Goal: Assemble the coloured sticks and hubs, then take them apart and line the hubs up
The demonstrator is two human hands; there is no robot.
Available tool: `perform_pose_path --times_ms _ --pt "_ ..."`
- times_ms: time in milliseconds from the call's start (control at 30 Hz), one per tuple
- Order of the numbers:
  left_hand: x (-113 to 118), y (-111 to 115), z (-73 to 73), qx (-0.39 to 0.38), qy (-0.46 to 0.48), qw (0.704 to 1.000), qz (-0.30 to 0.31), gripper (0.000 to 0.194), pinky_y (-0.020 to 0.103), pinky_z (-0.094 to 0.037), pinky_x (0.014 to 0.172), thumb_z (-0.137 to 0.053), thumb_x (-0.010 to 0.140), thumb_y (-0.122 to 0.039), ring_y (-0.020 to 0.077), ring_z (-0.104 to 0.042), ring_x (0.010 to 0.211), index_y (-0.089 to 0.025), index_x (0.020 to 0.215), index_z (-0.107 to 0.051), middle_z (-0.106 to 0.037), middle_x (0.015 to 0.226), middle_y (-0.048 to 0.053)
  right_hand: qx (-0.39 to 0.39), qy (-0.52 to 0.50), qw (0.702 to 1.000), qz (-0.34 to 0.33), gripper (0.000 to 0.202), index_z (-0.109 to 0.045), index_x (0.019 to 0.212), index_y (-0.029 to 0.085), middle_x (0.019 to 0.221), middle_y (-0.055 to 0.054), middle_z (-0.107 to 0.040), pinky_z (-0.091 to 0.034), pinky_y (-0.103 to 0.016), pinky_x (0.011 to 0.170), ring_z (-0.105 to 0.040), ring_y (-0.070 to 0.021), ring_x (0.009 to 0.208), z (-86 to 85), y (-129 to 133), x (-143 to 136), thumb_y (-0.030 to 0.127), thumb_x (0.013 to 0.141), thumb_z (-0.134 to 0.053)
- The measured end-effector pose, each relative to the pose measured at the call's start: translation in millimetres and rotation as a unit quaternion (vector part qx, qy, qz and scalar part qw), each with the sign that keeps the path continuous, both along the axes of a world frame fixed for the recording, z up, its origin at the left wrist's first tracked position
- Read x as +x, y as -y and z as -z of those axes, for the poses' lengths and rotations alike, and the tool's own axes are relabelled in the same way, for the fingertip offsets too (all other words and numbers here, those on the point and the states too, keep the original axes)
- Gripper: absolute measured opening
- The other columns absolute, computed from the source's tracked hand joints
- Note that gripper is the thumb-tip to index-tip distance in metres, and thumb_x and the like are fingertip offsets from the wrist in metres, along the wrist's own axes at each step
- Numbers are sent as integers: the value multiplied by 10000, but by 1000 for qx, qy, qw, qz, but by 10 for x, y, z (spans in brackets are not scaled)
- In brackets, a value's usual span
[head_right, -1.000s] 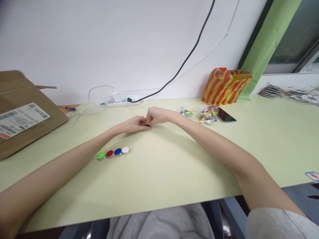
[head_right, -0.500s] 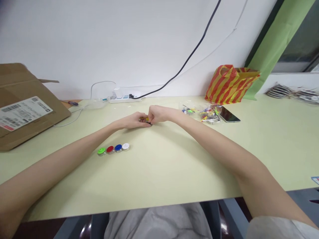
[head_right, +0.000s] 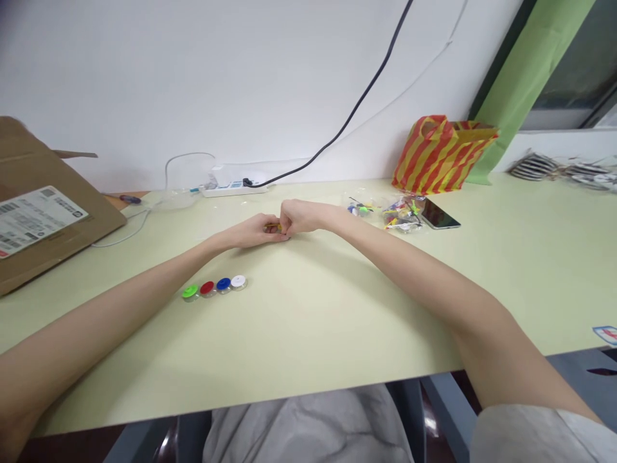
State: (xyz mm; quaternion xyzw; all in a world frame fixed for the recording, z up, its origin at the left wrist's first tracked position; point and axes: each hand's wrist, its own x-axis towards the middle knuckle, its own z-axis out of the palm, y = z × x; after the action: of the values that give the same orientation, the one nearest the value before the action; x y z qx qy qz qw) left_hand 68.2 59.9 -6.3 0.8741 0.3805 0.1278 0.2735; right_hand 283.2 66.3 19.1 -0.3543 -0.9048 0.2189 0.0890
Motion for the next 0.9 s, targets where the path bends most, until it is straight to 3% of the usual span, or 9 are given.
perform_pose_path --times_ms 267,600,767,900 --pt "32 15 11 10 9 1000 -2 423 302 -340 603 -673 818 -577 179 -512 679 -179 950 -730 -618 773 20 -27 -27 999 -1 123 -823 835 178 875 -54 -775 -447 -254 651 -617 -168 739 -23 22 24 237 740 -773" --pt "15 -76 66 -13 16 1000 -13 431 293 -388 647 -715 789 -565 180 -544 707 -188 991 -771 -660 795 11 -31 -9 999 -11 175 -820 884 164 868 -41 -770 -430 -243 686 -612 -159 764 -43 29 2 249 759 -731" --pt "21 -73 62 -5 5 1000 -24 424 295 -415 658 -715 795 -560 191 -572 727 -181 982 -760 -668 791 15 47 46 998 -19 157 -804 911 159 870 -71 -750 -373 -267 643 -569 -157 708 -188 132 -34 231 824 -695" --pt "15 -119 98 39 31 999 -9 387 321 -486 699 -726 755 -521 237 -618 829 -171 921 -739 -693 853 42 91 14 993 -68 122 -777 838 150 807 -50 -727 -347 -267 649 -541 -146 703 -276 345 -194 163 841 -656"
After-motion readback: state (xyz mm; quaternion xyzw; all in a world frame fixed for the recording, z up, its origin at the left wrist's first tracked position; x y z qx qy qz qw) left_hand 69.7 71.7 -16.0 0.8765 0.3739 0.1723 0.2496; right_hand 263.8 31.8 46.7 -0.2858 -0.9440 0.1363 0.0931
